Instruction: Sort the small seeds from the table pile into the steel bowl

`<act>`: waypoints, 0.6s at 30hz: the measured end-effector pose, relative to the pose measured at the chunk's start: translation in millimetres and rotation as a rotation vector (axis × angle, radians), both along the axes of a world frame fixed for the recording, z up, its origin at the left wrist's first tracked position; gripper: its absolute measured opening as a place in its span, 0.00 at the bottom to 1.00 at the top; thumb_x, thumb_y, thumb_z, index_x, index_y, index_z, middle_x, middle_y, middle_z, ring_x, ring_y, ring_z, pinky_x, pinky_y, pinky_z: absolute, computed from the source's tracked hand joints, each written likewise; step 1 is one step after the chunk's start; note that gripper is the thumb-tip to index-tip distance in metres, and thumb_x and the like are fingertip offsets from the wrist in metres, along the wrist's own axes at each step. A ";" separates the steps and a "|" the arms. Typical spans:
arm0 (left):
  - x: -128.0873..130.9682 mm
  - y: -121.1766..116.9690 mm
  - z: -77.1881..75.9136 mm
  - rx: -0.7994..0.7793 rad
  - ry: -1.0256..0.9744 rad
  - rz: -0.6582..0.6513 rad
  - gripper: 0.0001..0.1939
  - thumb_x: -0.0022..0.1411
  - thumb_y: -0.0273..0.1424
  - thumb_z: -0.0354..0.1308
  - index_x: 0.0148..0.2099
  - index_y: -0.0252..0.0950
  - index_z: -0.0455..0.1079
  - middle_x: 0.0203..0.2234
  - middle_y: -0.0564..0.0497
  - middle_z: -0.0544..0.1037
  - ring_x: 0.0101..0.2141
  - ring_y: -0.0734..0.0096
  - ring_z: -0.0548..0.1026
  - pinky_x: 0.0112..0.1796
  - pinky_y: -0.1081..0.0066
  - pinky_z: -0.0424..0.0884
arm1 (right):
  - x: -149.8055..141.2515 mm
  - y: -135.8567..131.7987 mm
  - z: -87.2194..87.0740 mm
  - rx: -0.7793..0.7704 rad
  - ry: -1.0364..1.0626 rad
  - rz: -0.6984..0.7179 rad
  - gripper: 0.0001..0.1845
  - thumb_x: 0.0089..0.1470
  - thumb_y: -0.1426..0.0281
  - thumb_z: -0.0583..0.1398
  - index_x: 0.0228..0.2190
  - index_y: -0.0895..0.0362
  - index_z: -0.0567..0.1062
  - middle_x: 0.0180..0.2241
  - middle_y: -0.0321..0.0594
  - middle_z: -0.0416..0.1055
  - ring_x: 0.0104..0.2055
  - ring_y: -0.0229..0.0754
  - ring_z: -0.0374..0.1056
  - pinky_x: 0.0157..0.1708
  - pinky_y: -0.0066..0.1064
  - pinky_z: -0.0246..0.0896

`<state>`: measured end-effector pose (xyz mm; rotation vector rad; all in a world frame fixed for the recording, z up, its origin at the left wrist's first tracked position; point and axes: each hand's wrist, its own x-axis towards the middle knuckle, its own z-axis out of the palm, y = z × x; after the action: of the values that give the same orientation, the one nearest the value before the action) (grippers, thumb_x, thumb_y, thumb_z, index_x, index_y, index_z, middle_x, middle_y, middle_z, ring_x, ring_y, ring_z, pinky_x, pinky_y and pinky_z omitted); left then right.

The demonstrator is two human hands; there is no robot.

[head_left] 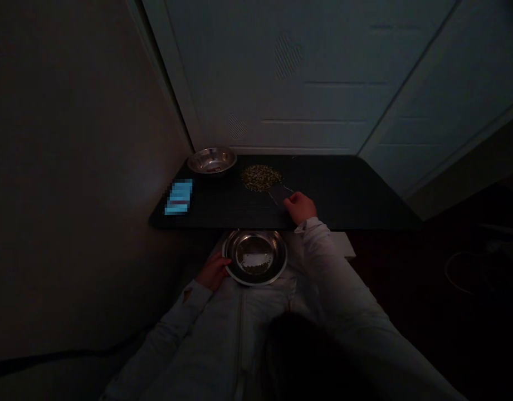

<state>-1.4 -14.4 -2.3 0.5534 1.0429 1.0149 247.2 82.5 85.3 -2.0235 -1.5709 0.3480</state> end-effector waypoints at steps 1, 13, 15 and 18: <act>0.1 -0.4 0.6 0.002 -0.001 0.002 0.16 0.37 0.24 0.62 0.34 0.34 0.71 0.25 0.50 0.76 0.28 0.67 0.73 0.28 0.71 0.67 | 4.7 1.8 0.2 0.002 -0.003 -0.005 0.10 0.44 0.63 0.52 0.23 0.56 0.68 0.26 0.39 0.69 0.29 0.39 0.63 0.27 0.28 0.52; 0.7 -0.5 3.8 -0.033 -0.029 0.039 0.19 0.37 0.22 0.61 0.37 0.34 0.71 0.26 0.51 0.76 0.29 0.67 0.73 0.29 0.71 0.68 | 43.1 35.5 0.9 0.085 -0.027 0.020 0.09 0.46 0.65 0.53 0.25 0.57 0.70 0.27 0.42 0.70 0.30 0.40 0.64 0.30 0.30 0.55; -0.2 -0.2 2.3 -0.040 -0.013 0.031 0.17 0.36 0.22 0.61 0.34 0.34 0.71 0.24 0.51 0.76 0.27 0.67 0.73 0.29 0.72 0.67 | 47.0 36.7 3.6 0.153 0.017 0.022 0.10 0.46 0.65 0.53 0.25 0.57 0.70 0.27 0.41 0.70 0.30 0.39 0.63 0.31 0.30 0.55; -1.8 -0.8 0.6 -0.024 -0.009 0.017 0.17 0.38 0.23 0.61 0.36 0.34 0.71 0.23 0.52 0.75 0.26 0.69 0.72 0.28 0.72 0.66 | 53.5 37.1 8.8 0.260 0.094 0.023 0.10 0.46 0.65 0.53 0.24 0.57 0.69 0.26 0.40 0.70 0.29 0.38 0.63 0.31 0.30 0.56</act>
<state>-3.2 -15.3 -1.6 0.5211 1.0518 1.0176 300.7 119.6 94.1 -1.7670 -1.4989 0.2302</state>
